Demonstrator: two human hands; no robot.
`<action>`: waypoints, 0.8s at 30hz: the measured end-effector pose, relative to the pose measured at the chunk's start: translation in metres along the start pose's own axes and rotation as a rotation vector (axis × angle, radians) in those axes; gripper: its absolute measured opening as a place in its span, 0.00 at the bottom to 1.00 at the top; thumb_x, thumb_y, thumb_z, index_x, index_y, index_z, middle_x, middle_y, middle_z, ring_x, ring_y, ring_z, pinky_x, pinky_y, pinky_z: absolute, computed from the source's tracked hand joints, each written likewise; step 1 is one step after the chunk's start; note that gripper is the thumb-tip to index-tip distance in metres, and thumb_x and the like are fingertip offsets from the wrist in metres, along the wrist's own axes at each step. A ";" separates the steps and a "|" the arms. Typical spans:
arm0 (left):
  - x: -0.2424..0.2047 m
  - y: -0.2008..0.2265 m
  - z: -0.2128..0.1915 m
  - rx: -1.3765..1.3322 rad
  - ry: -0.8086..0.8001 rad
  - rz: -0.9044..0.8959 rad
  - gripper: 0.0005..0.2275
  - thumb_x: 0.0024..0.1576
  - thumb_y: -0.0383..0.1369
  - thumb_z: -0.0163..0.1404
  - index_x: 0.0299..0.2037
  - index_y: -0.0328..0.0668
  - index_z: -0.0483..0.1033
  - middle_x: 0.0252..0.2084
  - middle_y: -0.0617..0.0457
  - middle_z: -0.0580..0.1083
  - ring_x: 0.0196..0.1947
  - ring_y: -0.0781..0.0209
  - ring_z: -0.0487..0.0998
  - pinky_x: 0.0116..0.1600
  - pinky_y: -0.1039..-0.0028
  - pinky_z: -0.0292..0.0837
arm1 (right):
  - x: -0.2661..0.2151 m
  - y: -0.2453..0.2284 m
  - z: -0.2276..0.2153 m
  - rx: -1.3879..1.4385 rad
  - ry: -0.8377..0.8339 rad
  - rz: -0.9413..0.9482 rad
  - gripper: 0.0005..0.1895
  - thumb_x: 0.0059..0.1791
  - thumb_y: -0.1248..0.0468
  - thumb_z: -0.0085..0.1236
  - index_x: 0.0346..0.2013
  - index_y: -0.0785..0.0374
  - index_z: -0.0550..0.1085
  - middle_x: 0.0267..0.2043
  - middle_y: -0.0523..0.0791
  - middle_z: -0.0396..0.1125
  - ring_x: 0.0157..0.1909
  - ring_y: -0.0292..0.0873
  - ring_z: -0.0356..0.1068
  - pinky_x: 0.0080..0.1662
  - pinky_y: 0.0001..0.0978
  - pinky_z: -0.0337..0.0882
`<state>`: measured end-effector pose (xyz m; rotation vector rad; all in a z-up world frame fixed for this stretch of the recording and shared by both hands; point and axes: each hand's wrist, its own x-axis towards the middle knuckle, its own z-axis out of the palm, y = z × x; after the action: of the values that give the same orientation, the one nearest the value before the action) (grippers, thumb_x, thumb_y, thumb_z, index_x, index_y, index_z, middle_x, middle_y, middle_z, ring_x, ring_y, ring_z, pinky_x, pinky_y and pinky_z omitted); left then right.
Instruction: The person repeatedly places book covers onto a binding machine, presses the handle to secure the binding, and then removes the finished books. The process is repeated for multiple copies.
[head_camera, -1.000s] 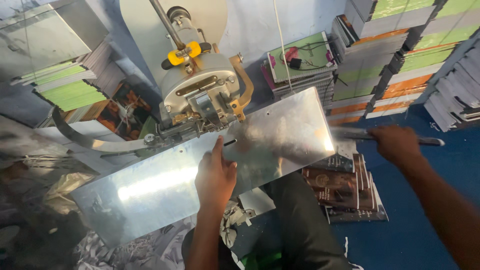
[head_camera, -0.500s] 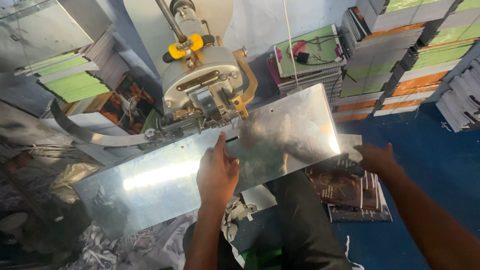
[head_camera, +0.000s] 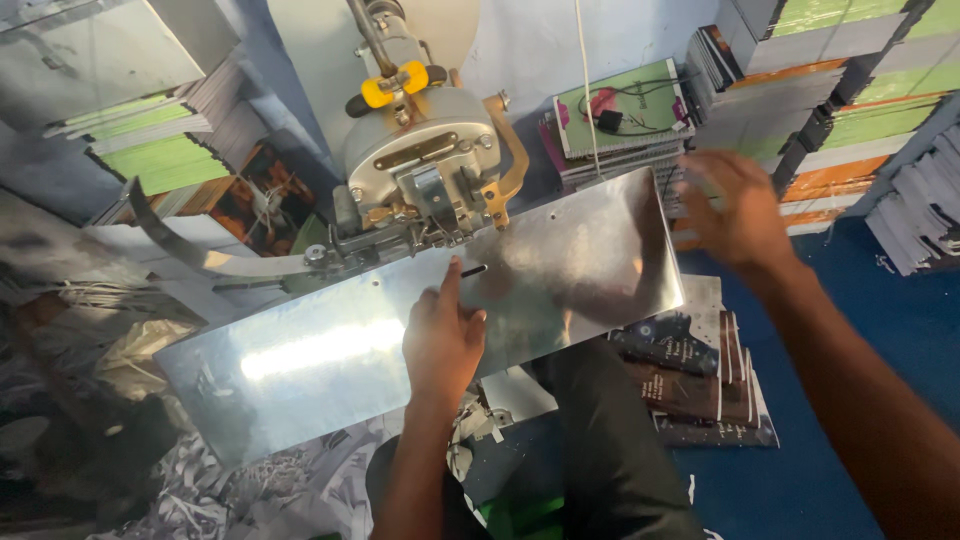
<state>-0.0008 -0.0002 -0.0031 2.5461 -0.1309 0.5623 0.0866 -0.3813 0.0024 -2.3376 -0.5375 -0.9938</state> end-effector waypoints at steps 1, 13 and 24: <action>0.000 0.000 -0.001 0.010 -0.010 -0.012 0.34 0.49 0.32 0.63 0.69 0.53 0.65 0.37 0.51 0.72 0.42 0.49 0.75 0.46 0.59 0.72 | 0.008 -0.015 0.002 0.002 -0.004 -0.071 0.14 0.55 0.64 0.58 0.54 0.68 0.75 0.56 0.57 0.72 0.58 0.58 0.71 0.60 0.49 0.71; -0.008 -0.016 -0.015 -0.244 -0.032 0.081 0.31 0.52 0.30 0.60 0.69 0.47 0.66 0.37 0.49 0.71 0.38 0.51 0.75 0.44 0.65 0.74 | 0.023 -0.139 0.061 0.066 -0.093 -0.394 0.15 0.49 0.64 0.60 0.50 0.64 0.78 0.56 0.50 0.70 0.61 0.52 0.66 0.62 0.47 0.66; -0.039 -0.039 -0.049 -0.237 0.120 0.128 0.10 0.50 0.27 0.61 0.39 0.41 0.74 0.41 0.47 0.75 0.44 0.44 0.75 0.48 0.59 0.71 | 0.013 -0.206 0.130 0.221 -0.225 -0.506 0.18 0.49 0.64 0.59 0.54 0.63 0.76 0.60 0.49 0.69 0.66 0.52 0.64 0.67 0.44 0.64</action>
<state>-0.0460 0.0583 0.0004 2.2802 -0.3010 0.7032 0.0518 -0.1399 0.0018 -2.1667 -1.3058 -0.8270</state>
